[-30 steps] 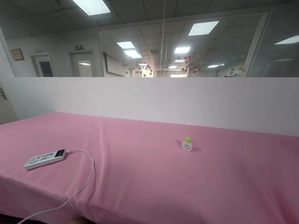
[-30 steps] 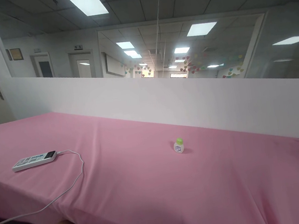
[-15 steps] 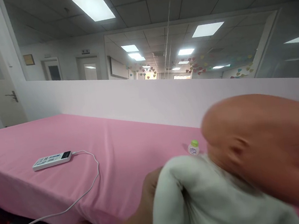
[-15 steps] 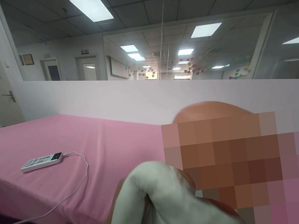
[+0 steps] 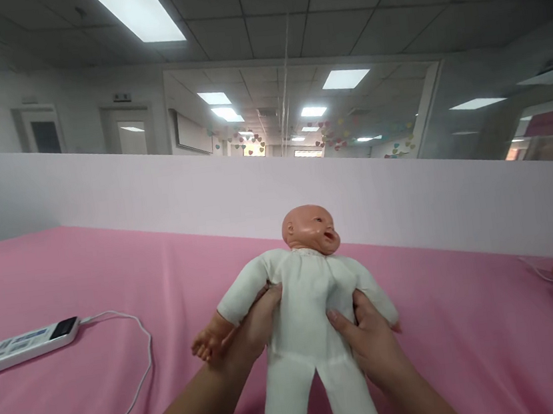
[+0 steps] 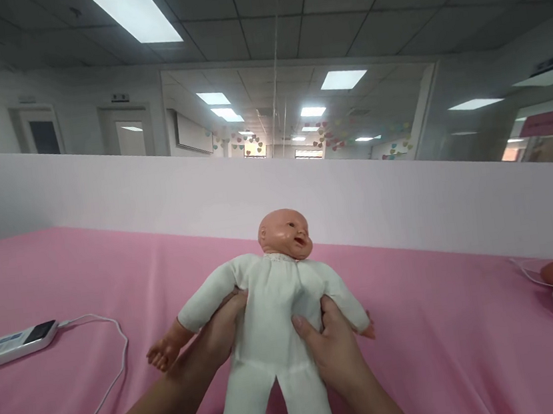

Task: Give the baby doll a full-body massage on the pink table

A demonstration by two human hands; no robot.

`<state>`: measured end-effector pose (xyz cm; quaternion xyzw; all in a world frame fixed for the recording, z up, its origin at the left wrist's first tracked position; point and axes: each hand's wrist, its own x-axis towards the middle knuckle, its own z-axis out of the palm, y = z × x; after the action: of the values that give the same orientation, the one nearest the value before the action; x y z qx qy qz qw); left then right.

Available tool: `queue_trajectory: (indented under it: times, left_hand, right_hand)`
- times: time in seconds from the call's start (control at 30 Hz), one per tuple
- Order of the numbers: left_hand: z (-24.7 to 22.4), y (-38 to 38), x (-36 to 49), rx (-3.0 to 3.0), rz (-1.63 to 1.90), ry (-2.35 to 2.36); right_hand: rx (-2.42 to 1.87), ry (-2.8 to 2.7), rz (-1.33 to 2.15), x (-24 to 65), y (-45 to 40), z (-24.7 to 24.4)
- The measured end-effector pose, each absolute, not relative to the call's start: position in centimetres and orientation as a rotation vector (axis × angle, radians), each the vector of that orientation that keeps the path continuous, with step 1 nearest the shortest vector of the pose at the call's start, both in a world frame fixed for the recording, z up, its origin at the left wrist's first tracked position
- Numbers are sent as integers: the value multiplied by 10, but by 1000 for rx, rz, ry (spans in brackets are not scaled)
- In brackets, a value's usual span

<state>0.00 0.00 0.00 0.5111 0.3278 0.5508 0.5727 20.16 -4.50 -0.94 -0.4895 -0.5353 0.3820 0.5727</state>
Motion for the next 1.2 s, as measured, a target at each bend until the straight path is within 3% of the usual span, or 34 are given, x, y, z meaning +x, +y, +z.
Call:
queue_trajectory:
  times: [0.17,0.4,0.7,1.1,1.2]
  left_hand:
    - [-20,18,-5,1163,1167,732]
    - [-56,49,-5,1438,1102,1194]
    - [-57,57,-1,1824,928,1545]
    - [-61,63,-11,1679,894,1248]
    - [-61,65,-11,1716,811,1381]
  right_hand:
    - [-1315,-1426,792,203,-17,-20]
    - [-1370,-1545,707,210,11,-45]
    - [-1549,-1661,514,224,24,-69]
    - [-1725,-1698,359,223,26,-75]
    - [-1743,-1697,379,222,28,-78]
